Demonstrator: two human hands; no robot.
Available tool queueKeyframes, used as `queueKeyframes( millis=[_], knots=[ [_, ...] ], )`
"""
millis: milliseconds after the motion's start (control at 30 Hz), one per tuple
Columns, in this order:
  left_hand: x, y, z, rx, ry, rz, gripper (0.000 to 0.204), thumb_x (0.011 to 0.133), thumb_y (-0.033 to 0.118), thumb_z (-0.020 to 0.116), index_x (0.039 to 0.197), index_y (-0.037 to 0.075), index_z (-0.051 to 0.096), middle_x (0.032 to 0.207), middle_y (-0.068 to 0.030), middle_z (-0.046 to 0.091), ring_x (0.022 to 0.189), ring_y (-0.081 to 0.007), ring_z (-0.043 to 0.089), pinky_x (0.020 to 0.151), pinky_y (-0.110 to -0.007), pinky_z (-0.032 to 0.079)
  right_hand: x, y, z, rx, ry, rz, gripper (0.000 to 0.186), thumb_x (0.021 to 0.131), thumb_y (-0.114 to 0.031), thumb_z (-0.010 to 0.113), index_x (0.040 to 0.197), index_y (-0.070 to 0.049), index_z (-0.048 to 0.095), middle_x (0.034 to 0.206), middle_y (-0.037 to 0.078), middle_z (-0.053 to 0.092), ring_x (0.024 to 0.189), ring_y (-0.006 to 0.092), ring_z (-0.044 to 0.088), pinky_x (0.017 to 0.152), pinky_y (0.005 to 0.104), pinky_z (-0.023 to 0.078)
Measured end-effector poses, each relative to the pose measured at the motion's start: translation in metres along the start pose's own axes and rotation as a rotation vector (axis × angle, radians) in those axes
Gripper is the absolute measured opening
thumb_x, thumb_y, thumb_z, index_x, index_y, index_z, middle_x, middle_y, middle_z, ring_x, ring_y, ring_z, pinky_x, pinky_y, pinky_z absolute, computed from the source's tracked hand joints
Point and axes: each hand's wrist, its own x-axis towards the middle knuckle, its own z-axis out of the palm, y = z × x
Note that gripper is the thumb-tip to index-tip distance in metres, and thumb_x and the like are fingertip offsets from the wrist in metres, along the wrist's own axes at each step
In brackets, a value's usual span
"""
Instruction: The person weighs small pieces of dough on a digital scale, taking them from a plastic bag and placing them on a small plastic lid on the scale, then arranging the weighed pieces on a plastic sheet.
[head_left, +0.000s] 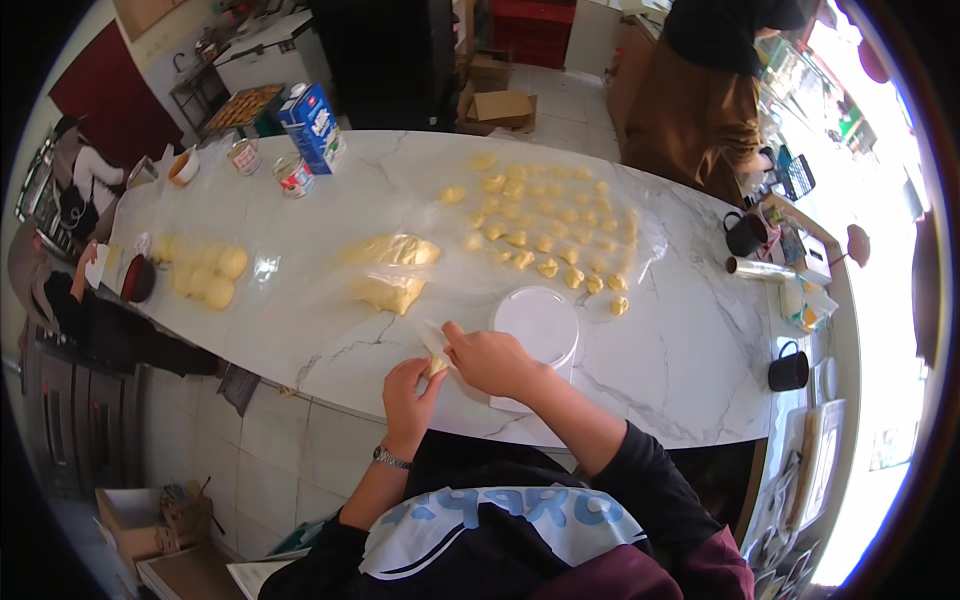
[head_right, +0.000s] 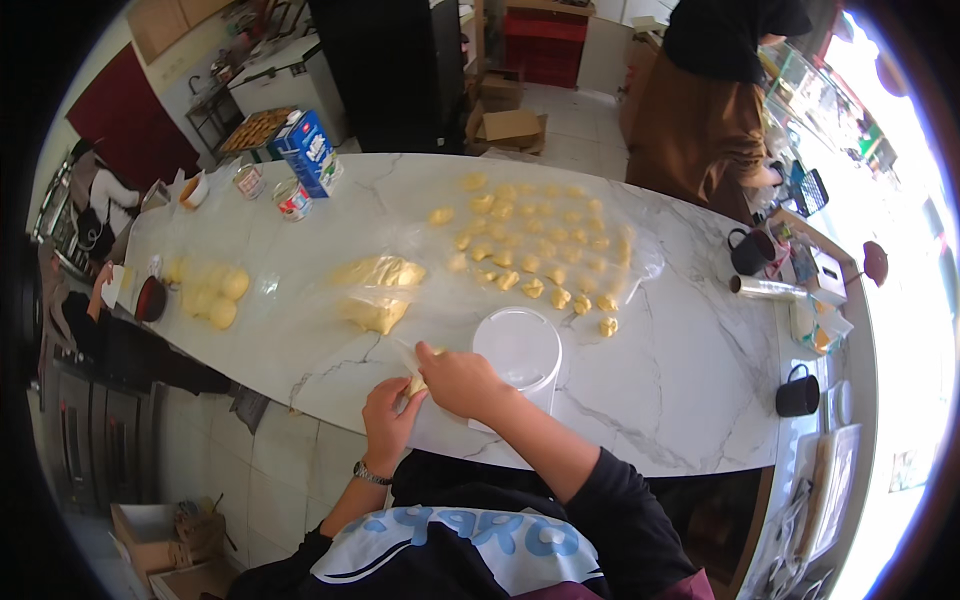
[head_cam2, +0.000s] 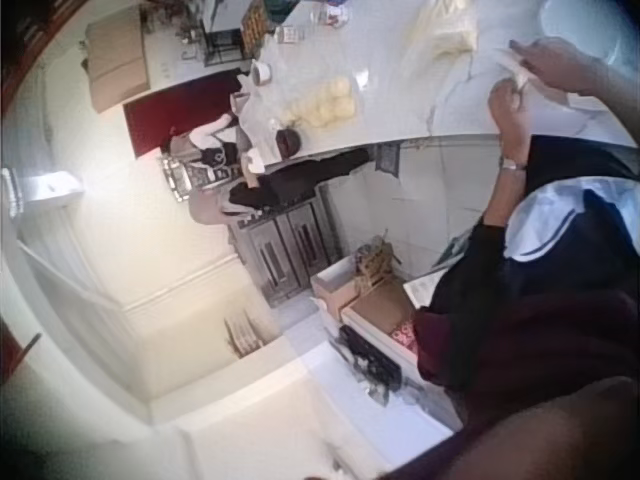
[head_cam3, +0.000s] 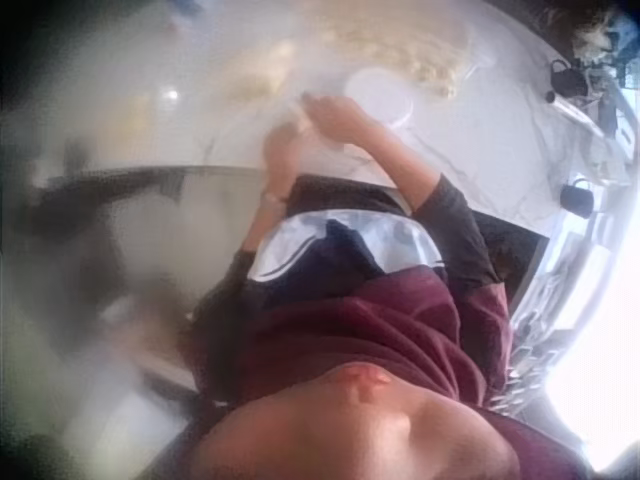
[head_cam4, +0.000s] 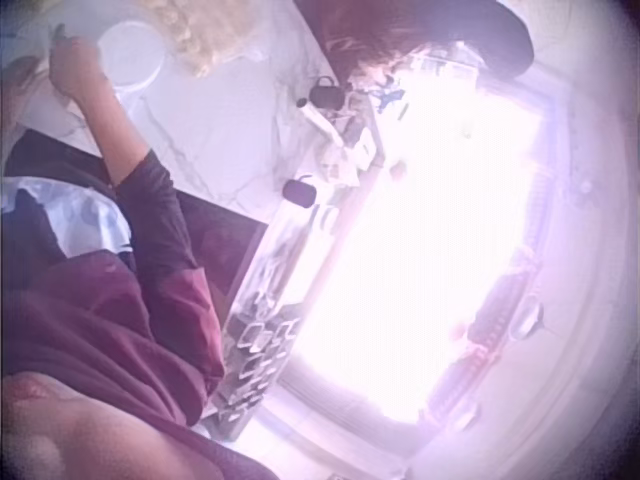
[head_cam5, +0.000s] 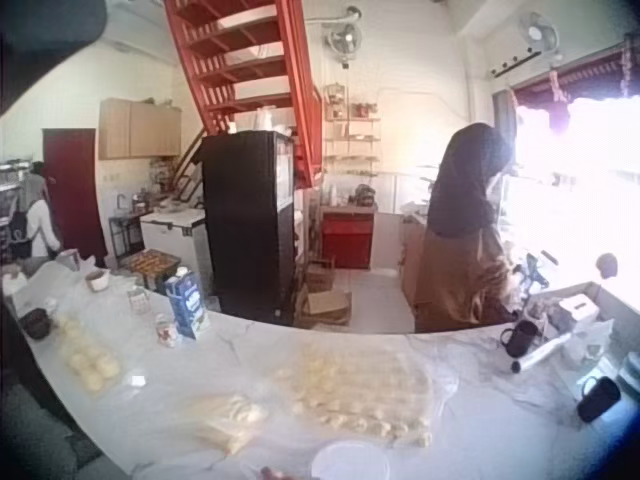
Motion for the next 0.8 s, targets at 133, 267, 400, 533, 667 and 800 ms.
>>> queueKeyframes(
  millis=[133,267,400,533,667,800],
  knots=[
    [0.001,0.000,-0.018,0.056,-0.025,0.141,0.030,0.070,0.001,0.075,0.097,0.001,0.063,0.097,-0.0146,0.065,0.085,-0.0268,0.065,0.076,-0.032,0.054,0.010,-0.018,0.022,-0.086,0.062,-0.198,0.025,0.086,-0.014,0.052,0.105,-0.002,0.041,0.069,0.018,0.065,0.059,0.0369,0.065,0.051,0.0454,0.051],
    [0.002,0.016,-0.033,-0.111,-0.110,-0.015,0.023,0.075,-0.001,0.072,0.095,0.000,0.061,0.087,-0.0092,0.063,0.082,-0.0209,0.065,0.074,-0.029,0.052,-0.022,-0.017,0.050,-0.061,0.074,-0.039,0.023,0.090,-0.016,0.049,0.104,-0.001,0.040,0.068,0.019,0.065,0.058,0.0387,0.064,0.052,0.0457,0.052],
    [0.010,0.036,-0.023,-0.711,-0.064,-0.237,0.018,0.087,0.007,0.067,0.103,0.001,0.060,0.097,-0.0044,0.060,0.088,-0.0102,0.062,0.073,-0.023,0.050,-0.064,-0.008,0.021,0.173,0.250,0.185,0.027,0.093,-0.017,0.050,0.109,0.000,0.038,0.067,0.018,0.065,0.058,0.0354,0.065,0.048,0.0433,0.049],
    [0.051,0.078,-0.003,-0.851,-0.526,-0.483,0.037,0.098,0.020,0.052,0.129,0.000,0.050,0.134,-0.0123,0.048,0.108,-0.0128,0.056,0.093,-0.028,0.045,-0.093,0.022,-0.009,0.520,0.577,0.303,0.024,0.097,-0.018,0.048,0.104,0.000,0.033,0.069,0.020,0.064,0.059,0.0348,0.065,0.049,0.0398,0.048],
    [0.066,0.075,0.029,-1.157,-0.503,-0.526,0.036,0.098,0.017,0.050,0.130,0.001,0.049,0.131,-0.0109,0.052,0.123,-0.0183,0.047,0.102,-0.033,0.038,-0.126,0.045,-0.023,0.552,0.752,0.413,0.021,0.098,-0.018,0.046,0.102,-0.001,0.033,0.067,0.019,0.062,0.057,0.0325,0.064,0.050,0.0388,0.047],
    [0.060,0.042,0.022,-0.582,-0.323,-0.160,0.037,0.090,0.007,0.057,0.127,0.002,0.052,0.128,-0.0132,0.055,0.125,-0.0261,0.047,0.105,-0.037,0.037,-0.166,0.076,-0.013,0.585,0.895,0.595,0.019,0.099,-0.016,0.045,0.098,0.000,0.035,0.069,0.017,0.062,0.055,0.0277,0.063,0.049,0.0365,0.047]
  ],
)
